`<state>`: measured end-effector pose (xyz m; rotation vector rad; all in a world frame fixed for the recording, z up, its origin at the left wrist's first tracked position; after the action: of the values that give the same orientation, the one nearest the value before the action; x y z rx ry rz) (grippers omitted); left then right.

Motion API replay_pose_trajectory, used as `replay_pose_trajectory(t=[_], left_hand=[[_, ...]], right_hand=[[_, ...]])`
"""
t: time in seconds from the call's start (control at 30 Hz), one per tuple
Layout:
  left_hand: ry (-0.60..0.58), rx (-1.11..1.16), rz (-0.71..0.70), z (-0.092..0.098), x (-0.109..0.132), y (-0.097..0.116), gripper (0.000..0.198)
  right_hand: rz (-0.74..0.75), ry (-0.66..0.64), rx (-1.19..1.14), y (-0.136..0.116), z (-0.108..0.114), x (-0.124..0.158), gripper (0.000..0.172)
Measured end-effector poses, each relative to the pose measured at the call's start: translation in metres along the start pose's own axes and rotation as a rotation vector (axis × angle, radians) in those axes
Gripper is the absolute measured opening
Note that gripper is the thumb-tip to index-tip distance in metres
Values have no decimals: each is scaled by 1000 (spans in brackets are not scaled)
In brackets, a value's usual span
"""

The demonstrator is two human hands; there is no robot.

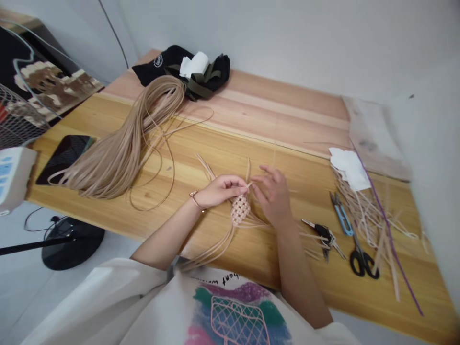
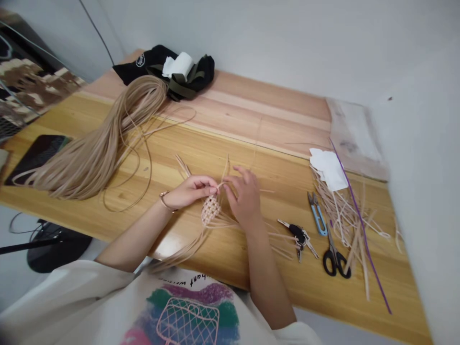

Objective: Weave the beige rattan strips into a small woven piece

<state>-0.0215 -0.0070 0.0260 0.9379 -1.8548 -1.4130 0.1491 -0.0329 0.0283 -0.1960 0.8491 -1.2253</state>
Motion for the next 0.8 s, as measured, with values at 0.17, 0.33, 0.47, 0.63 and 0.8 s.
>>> replay_pose_trajectory(t=[0.17,0.33,0.47,0.63,0.8], left_hand=[[146,51,-40,3,-1,-1,34],[181,77,-9,2,-2,-4,33],[223,70,27,1,0,-5,34],[190,44,47,1,0,-2,36],[201,-38,2,-1,0,-2,36]], right_hand=[[-251,102,3,11,11,0,16],[-465,54,-68,10,14,2,17],[-420,-100,-182,-5,8,3,17],[-431,-232,-353,-16,2,5,19],[-532,-277,-577,-16,-2,8,19]])
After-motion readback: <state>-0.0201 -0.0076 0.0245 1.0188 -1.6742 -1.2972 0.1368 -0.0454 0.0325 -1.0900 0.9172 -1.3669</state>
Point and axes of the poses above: each hand's wrist, its own x-axis away from the middle knuckle, its own z-axis out of the back of the hand, y = z × x, the point moved 1 cm from there along -x, towards the middle knuckle, and after that the axes turned 7 degrees about -z, right-handed, at the moved point
